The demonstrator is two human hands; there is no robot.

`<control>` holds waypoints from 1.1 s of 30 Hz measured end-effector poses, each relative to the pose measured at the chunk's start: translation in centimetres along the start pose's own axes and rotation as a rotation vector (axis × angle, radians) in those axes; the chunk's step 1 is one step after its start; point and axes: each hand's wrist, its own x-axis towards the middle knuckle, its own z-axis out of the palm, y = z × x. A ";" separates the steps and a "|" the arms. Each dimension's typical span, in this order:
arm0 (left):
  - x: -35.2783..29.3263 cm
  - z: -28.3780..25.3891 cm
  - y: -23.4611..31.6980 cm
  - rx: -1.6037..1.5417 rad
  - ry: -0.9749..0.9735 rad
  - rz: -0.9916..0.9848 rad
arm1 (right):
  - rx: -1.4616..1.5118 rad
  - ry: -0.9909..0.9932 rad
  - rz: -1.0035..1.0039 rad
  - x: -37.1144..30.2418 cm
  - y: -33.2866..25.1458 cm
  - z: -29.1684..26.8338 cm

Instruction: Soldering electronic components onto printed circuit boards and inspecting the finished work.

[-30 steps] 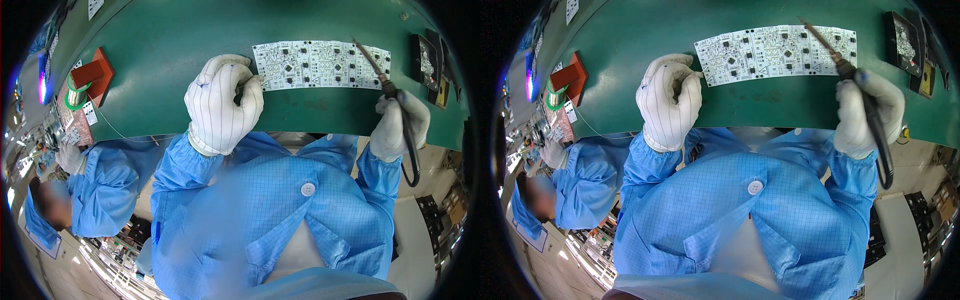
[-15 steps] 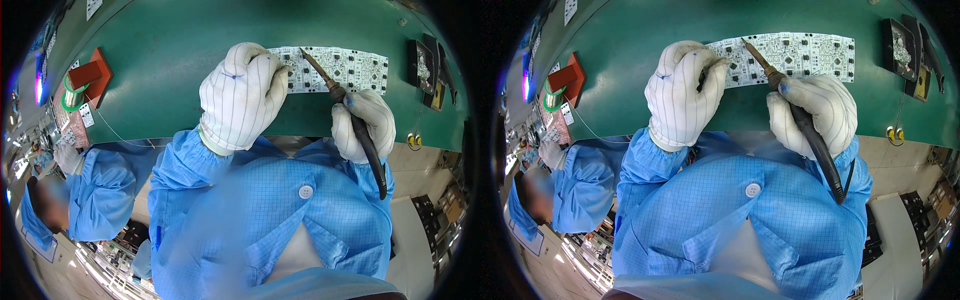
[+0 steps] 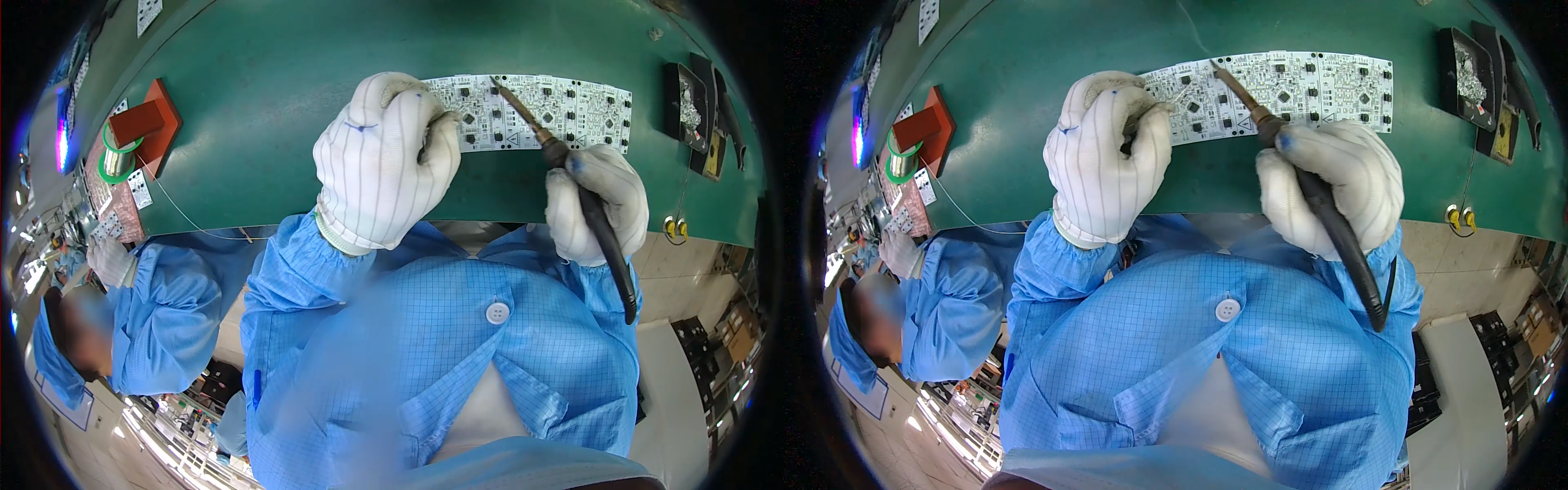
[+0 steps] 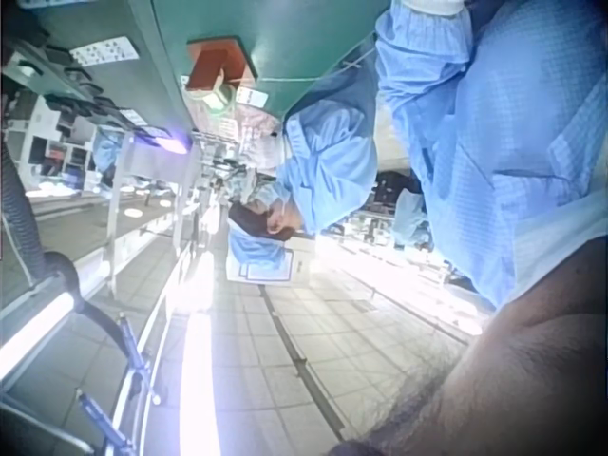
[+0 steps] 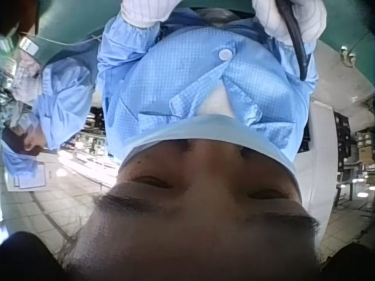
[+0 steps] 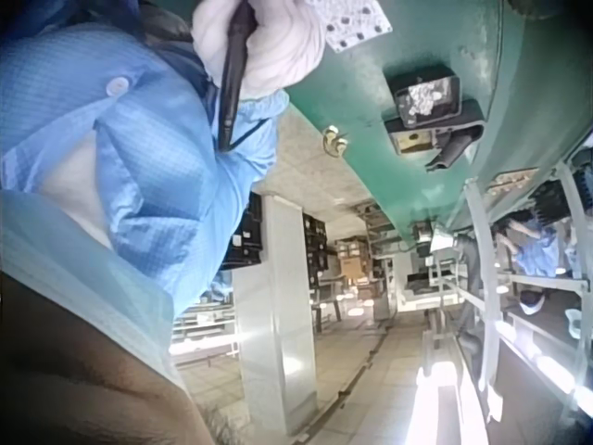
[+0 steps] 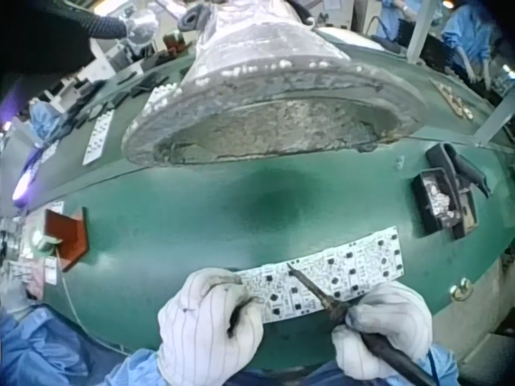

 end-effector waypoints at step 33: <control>0.8 -2.5 -1.5 -1.097 0.042 -0.850 | 0.045 0.302 0.690 -0.3 3.1 -2.8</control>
